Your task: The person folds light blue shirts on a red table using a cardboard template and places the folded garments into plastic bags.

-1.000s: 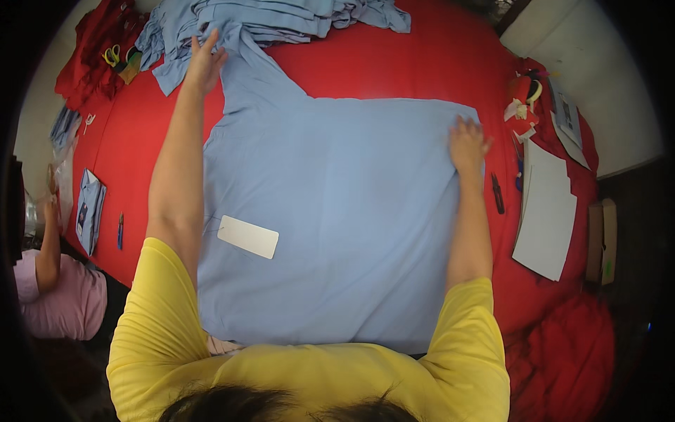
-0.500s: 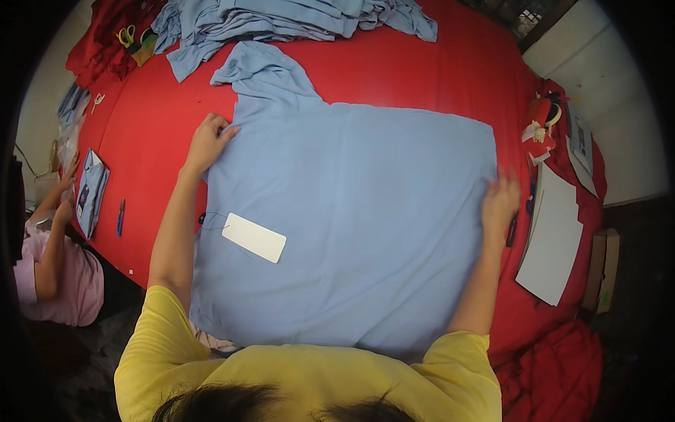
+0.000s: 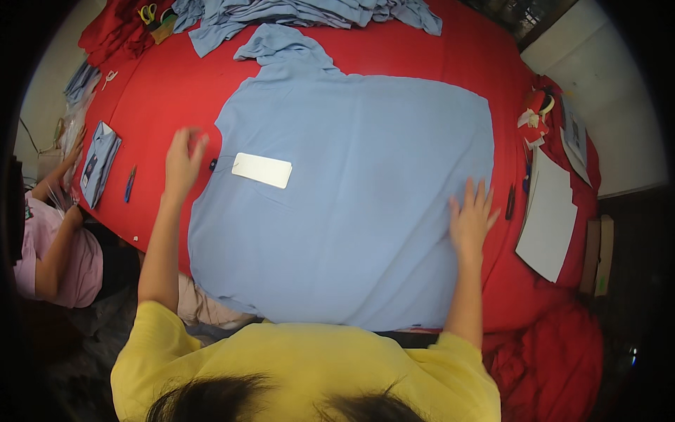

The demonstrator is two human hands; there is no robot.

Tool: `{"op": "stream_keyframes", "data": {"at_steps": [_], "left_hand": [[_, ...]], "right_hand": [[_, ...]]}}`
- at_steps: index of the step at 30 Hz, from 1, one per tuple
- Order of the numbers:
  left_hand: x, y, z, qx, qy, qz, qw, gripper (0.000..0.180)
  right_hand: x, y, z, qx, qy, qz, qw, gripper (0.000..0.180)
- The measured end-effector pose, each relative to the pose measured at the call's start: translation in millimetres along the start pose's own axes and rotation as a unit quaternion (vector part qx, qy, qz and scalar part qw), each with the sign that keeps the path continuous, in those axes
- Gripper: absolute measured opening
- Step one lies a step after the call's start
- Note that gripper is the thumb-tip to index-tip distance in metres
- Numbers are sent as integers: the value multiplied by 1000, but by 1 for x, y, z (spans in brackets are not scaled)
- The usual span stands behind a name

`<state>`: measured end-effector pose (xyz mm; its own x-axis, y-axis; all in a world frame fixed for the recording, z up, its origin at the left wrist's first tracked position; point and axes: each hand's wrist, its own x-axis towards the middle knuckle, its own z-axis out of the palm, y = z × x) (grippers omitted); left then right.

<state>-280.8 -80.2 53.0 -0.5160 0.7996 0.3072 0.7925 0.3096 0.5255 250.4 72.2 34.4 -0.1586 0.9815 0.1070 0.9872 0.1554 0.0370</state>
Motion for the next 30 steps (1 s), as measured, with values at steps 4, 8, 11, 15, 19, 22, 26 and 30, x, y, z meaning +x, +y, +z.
{"op": "stream_keyframes", "data": {"at_steps": [4,8,11,15,19,22,26,30], "left_hand": [[-102,-14,1,153,-6,173,973,47],[-125,-23,6,107,39,129,985,54],[-151,-27,-19,46,19,-33,998,55],[-213,-11,-80,104,-230,-130,959,53],[-247,-16,-66,-179,-224,-21,958,42],[-234,-18,-52,-362,-94,-45,926,44],[-216,-1,-62,-468,-93,-136,868,43],[-218,-6,-69,-628,-182,-310,690,34]], "right_hand": [[-131,18,28,15,-20,110,994,60],[-139,59,41,35,64,43,996,58],[-163,67,33,38,106,133,985,58],[-245,64,13,69,58,255,963,56],[-273,85,34,89,-4,221,971,61],[-267,91,32,430,107,229,867,39],[-254,83,-1,665,127,300,672,24],[-272,88,11,559,68,337,755,34]]}}
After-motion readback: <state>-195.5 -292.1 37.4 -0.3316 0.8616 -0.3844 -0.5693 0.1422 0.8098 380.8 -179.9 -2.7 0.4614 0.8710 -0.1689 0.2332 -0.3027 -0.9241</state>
